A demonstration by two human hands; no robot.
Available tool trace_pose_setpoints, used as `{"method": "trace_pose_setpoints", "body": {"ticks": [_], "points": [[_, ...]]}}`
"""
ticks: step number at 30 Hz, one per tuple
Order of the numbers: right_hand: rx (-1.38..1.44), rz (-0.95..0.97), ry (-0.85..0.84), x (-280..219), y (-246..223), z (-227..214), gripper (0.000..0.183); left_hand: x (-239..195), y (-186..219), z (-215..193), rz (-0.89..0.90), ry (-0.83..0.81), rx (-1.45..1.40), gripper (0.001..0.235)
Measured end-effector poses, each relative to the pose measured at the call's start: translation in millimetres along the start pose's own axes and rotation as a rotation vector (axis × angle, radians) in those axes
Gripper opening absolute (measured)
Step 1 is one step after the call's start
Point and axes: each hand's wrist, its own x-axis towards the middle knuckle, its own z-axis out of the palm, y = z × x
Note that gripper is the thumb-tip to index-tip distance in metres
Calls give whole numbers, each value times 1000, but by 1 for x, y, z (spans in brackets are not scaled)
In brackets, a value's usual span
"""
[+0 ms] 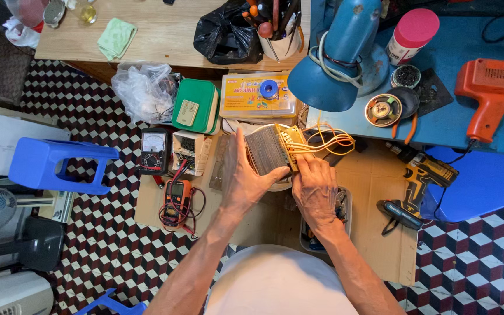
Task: The person works on a disassembled electronic device, likely a transformer, at a cluttered workbench. They use a knife to scrape or clean the laminated core, handle a small metal frame, and manipulate wires and components. The person also picks up small metal pins from a white bowl.
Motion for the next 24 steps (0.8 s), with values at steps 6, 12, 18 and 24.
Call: {"method": "trace_pose_setpoints", "body": {"ticks": [6,12,18,24], "points": [[49,-3,-32,2,2,-5,47,36,7,-24,165,-279,328,131],[114,11,-54,-4,6,-10,45,40,0,-64,108,-216,270,91],[124,20,-32,-4,5,-5,39,40,-9,-81,554,-462,370,100],[66,40,-40,-7,1,-3,41,70,-10,-69,922,-613,444,99]]}}
